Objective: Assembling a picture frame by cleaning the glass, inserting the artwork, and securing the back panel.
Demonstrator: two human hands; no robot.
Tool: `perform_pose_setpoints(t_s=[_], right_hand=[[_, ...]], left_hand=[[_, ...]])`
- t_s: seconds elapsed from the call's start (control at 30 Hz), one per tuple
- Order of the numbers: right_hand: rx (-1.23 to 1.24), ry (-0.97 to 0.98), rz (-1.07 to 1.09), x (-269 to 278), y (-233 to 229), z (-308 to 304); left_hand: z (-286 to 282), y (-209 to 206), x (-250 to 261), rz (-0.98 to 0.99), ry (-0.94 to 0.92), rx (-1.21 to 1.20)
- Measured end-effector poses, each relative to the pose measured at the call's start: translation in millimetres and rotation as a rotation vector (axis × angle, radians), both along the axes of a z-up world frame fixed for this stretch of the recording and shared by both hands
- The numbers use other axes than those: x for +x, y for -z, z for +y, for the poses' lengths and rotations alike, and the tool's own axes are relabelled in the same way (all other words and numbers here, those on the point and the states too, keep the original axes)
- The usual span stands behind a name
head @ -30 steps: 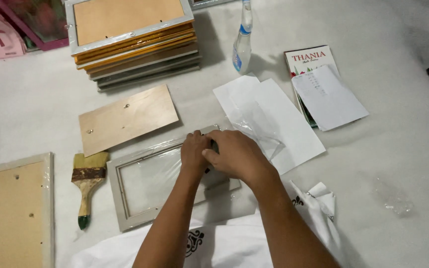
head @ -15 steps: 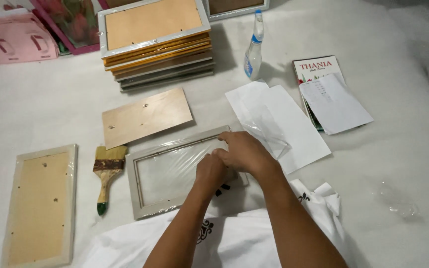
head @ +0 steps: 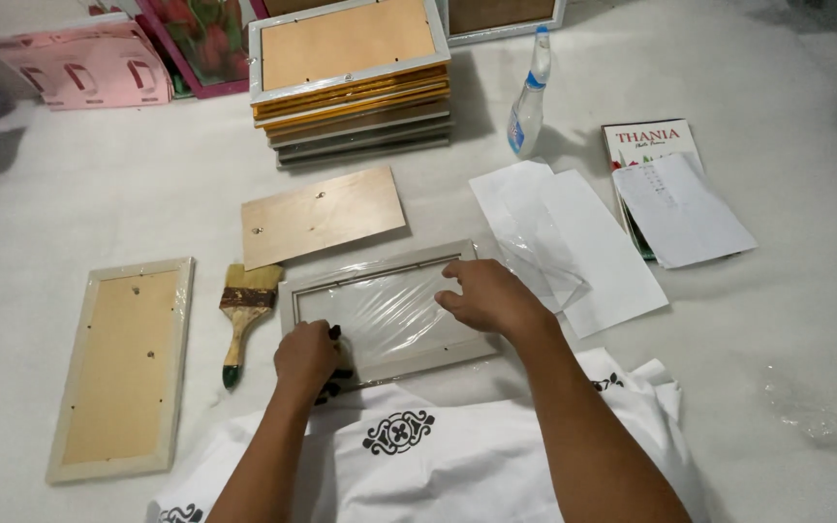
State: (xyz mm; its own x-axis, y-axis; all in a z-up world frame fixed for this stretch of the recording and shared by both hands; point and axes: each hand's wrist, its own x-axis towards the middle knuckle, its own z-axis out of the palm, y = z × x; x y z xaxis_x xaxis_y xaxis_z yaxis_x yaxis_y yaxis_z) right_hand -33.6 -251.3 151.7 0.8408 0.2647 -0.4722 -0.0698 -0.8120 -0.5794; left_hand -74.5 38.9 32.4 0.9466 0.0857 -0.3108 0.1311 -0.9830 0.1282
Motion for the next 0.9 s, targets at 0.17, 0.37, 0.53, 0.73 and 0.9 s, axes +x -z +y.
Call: perform_pose_setpoints(t_s=[0.17, 0.37, 0.53, 0.73, 0.9], right_hand=[[0.016, 0.017, -0.025, 1, -5, -6], [0.052, 0.017, -0.013, 4, -18, -4], [0.059, 0.004, 0.003, 7, -8, -3], [0.093, 0.057, -0.013, 11, 0, -2], [0.019, 0.004, -0.002, 16, 16, 1]], left_hand=[[-11, 33, 4, -0.028, -0.033, 0.116], [-72, 41, 18, -0.023, -0.043, 0.065], [-147, 43, 37, -0.055, 0.037, -0.087], [-186, 43, 44, -0.118, 0.093, -0.318], [-124, 56, 44, -0.177, 0.045, -0.162]])
